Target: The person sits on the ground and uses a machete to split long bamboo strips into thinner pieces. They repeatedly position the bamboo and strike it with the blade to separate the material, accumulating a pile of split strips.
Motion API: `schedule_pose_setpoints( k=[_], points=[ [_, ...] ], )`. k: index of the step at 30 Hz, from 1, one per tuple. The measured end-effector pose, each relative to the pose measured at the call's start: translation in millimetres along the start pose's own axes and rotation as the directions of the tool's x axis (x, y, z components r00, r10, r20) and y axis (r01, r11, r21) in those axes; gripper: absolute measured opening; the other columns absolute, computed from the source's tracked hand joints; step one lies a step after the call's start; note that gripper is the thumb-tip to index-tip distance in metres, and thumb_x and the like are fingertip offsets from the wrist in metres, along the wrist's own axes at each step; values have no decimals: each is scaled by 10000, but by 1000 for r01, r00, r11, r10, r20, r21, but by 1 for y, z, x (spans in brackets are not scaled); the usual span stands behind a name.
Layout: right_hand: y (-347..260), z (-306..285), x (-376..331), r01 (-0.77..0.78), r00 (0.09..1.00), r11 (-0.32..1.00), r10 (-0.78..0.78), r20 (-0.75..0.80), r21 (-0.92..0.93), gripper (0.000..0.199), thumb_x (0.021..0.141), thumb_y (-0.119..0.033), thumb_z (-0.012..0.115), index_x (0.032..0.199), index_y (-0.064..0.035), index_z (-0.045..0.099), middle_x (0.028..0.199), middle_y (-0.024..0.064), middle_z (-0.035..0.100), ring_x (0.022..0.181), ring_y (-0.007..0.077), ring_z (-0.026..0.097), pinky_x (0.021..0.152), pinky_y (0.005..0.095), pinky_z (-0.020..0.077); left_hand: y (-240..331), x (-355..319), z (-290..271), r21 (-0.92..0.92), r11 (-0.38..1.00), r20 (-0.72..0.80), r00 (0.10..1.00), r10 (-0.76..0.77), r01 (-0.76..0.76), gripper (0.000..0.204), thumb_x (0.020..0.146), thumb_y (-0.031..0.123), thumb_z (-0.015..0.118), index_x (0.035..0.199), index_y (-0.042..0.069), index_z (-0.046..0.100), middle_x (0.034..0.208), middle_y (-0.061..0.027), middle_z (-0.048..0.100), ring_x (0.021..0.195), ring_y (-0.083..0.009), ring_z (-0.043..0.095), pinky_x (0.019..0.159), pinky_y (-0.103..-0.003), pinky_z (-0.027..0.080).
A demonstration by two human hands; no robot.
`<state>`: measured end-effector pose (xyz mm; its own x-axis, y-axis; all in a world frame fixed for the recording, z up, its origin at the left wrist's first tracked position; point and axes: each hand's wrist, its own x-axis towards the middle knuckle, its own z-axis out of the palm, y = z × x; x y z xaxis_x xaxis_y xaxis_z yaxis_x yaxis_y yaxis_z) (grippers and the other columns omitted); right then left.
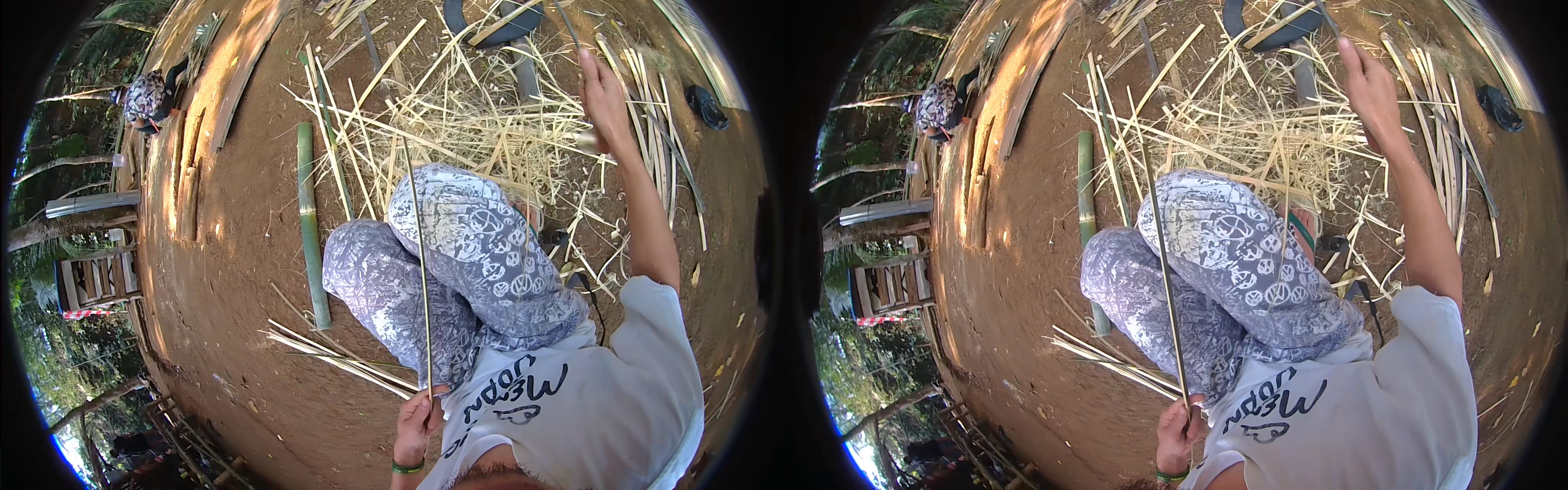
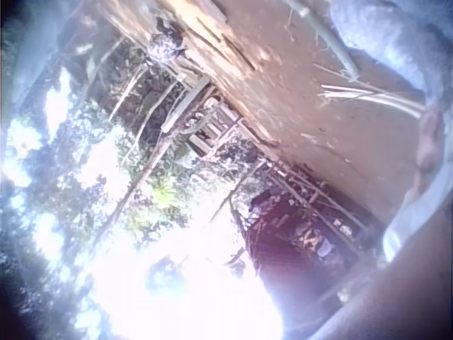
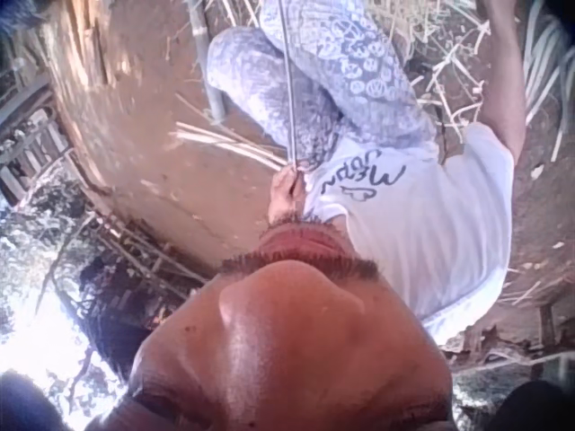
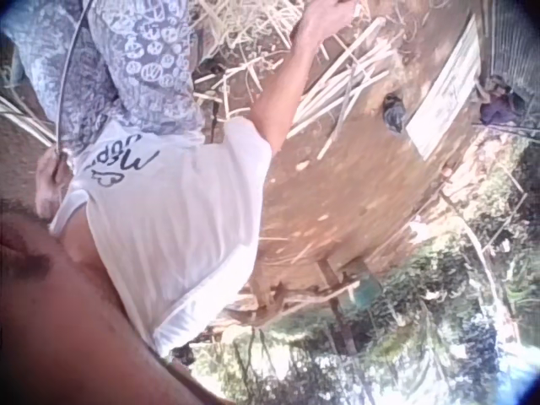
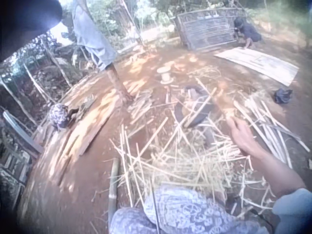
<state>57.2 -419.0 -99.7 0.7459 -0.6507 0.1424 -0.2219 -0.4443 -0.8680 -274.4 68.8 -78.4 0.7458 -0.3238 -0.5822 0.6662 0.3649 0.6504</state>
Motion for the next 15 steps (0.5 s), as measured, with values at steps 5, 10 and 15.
schedule_pose_setpoints(
  k=[5, 10, 15],
  points=[
    [13, -22, -58, -87, 992, 985, 72, 101, 147, 593, 1043, -486, 426, 1334, 7, 582, 555, -51, 398, 443, 42, 367, 418, 249, 287, 18, 42, 30, -53, 997, -5, 999, 50, -50, 505, 1060, 321, 448, 1380, -67, 494, 611, 11, 409, 424, -47, 297, 408, -209, 241],
    [7, -25, -149, -158, 944, 956, 73, 322, 246, 534, 1063, -411, 424, 1386, 2, 524, 551, -68, 394, 436, 23, 357, 402, 222, 257, 48, 94, 54, -198, 980, 57, 998, -22, 33, 485, 1068, 303, 426, 1413, -37, 448, 613, 10, 410, 389, -50, 309, 370, -204, 246],
    [-11, -24, -201, 9, 811, 941, -204, 548, 337, 660, 977, -520, 548, 1376, 5, 522, 565, 3, 529, 482, 97, 501, 455, 291, 365, 77, 131, 91, -19, 997, 108, 991, 83, -81, 414, 1090, 244, 363, 1440, 26, 380, 588, -2, 438, 367, -58, 333, 349, -203, 268]
  ],
)
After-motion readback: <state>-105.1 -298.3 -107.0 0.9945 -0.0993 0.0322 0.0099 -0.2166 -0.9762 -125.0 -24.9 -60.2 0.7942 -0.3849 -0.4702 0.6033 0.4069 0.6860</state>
